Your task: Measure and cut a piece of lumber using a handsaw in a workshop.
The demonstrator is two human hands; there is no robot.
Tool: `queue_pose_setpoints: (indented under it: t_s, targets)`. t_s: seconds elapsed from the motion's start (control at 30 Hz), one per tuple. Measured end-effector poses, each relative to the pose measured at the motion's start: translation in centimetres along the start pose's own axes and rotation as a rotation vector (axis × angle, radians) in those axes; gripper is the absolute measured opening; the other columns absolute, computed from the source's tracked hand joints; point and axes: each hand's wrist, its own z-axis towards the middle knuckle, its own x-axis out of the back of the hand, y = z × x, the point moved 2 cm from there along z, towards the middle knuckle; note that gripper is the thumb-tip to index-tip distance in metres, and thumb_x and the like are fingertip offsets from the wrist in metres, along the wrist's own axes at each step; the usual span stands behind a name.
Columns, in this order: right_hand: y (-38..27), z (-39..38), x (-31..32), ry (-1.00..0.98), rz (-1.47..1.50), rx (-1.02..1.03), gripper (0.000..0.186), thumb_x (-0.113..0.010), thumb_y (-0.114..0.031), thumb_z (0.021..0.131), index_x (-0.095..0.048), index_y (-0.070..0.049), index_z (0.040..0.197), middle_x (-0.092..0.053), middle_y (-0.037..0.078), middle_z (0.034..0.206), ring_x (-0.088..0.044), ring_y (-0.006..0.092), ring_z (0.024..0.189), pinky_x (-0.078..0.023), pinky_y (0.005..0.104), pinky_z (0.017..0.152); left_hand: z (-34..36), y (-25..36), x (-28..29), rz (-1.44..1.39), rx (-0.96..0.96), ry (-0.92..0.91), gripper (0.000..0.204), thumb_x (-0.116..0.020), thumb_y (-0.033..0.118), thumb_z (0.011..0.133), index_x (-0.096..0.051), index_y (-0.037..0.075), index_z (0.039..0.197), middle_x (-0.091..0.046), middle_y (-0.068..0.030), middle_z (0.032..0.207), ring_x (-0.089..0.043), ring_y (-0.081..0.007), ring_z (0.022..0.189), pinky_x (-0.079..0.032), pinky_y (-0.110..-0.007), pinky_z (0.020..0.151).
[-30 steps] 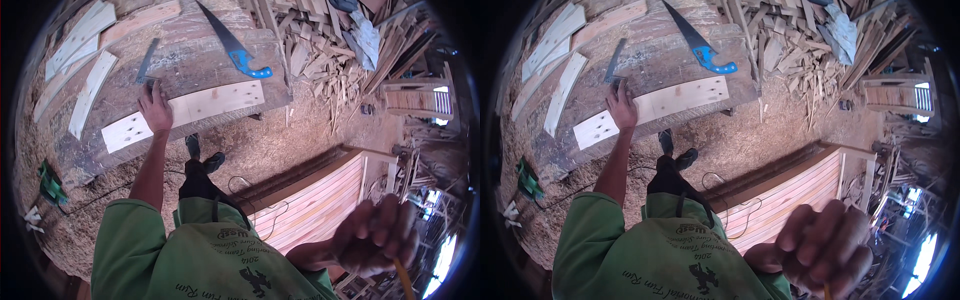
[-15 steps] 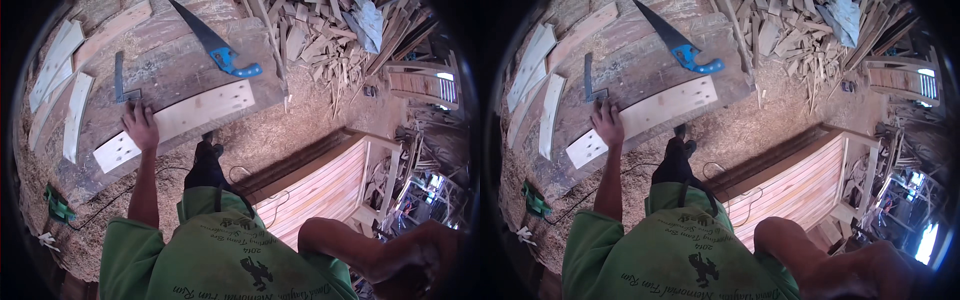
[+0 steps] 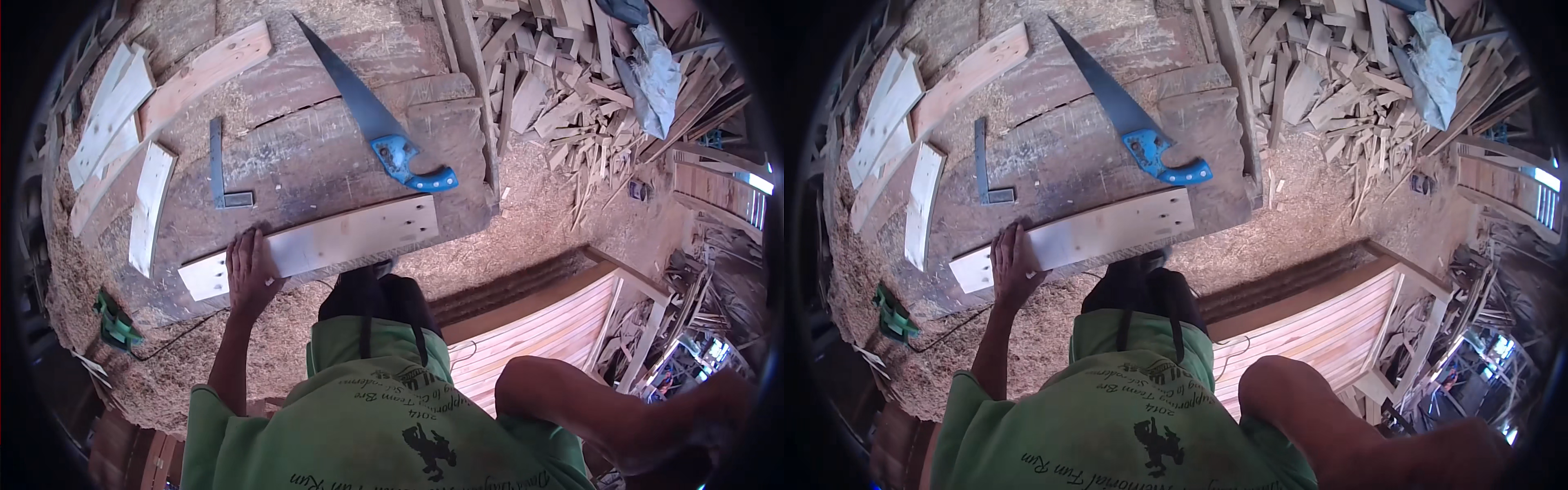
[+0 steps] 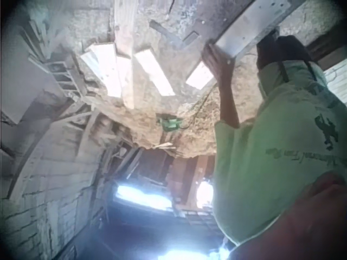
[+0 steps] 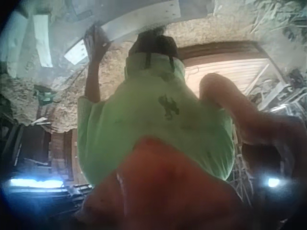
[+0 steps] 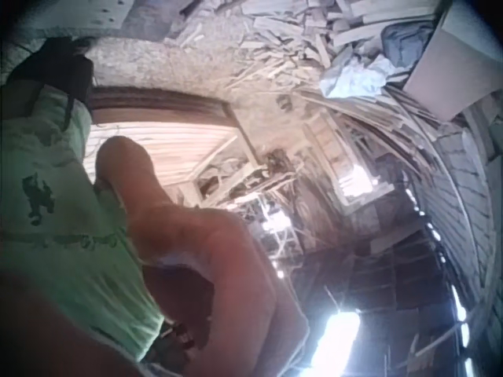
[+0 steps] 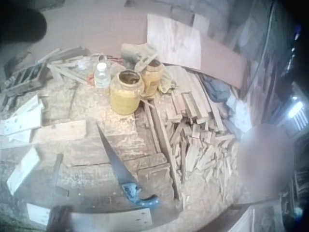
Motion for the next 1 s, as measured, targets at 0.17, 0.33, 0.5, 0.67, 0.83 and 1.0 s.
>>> queue_pose_setpoints:
  t_s: [0.17,0.33,0.5,0.67,0.83,1.0]
  targets:
    - [12.8,0.4,-3.8,-0.192,-0.723,-0.179,0.024,-0.081,-0.02,0.096,-0.075,-0.007,0.115,-0.071,0.009,0.111,-0.069,0.0252,0.109,-0.057,0.0396,0.095,0.3,0.6,0.2,0.03,0.015,-0.019,0.105,-0.089,0.023,0.074,-0.042,0.003,0.166,-0.05,-0.0228,0.16,-0.045,-0.044,0.153,-0.029,-0.063,0.133]
    - [30.0,-4.6,-9.2,-0.447,-0.946,0.047,0.045,-0.09,-0.035,0.086,-0.066,-0.006,0.11,-0.066,0.015,0.11,-0.065,0.0397,0.113,-0.05,0.056,0.105,1.9,3.8,-0.6,0.036,-0.019,-0.018,0.111,-0.091,0.029,0.072,-0.04,0.001,0.167,-0.05,-0.0233,0.158,-0.046,-0.0437,0.151,-0.028,-0.065,0.133]
    - [33.4,-4.7,-6.4,-0.477,-0.892,0.143,0.038,-0.09,-0.024,0.083,-0.063,-0.007,0.104,-0.064,0.013,0.101,-0.065,0.0362,0.1,-0.053,0.0533,0.093,5.6,10.1,-4.0,-0.015,-0.043,0.044,0.112,-0.092,0.04,0.073,-0.042,0.001,0.165,-0.051,-0.0243,0.155,-0.047,-0.0463,0.147,-0.028,-0.068,0.13]
    - [26.1,-1.9,1.9,-0.302,-0.557,-0.294,0.024,-0.077,-0.008,0.095,-0.063,-0.005,0.113,-0.059,0.007,0.087,-0.06,0.0177,0.069,-0.052,0.0371,0.06,13.9,19.2,-7.3,-0.058,-0.081,0.144,0.114,-0.095,0.047,0.07,-0.046,0.004,0.164,-0.05,-0.0203,0.158,-0.047,-0.0437,0.146,-0.028,-0.067,0.131]
    - [18.8,-1.6,12.4,-0.069,0.137,-0.631,0.027,-0.068,-0.009,0.105,-0.06,-0.002,0.13,-0.061,0.001,0.092,-0.052,0.0105,0.064,-0.05,0.0307,0.06,23.8,27.3,-8.3,-0.025,-0.106,0.231,0.12,-0.095,0.055,0.069,-0.045,0.005,0.166,-0.045,-0.019,0.166,-0.042,-0.039,0.155,-0.025,-0.066,0.133]
    - [17.4,-2.1,17.0,-0.06,0.073,-0.597,0.032,-0.064,-0.011,0.11,-0.058,0.001,0.139,-0.066,0.005,0.094,-0.063,0.0121,0.069,-0.055,0.0301,0.065,30.1,30.9,-8.1,0.026,-0.133,0.266,0.121,-0.088,0.067,0.078,-0.039,0.005,0.17,-0.038,-0.0184,0.174,-0.029,-0.0382,0.166,-0.019,-0.066,0.136]
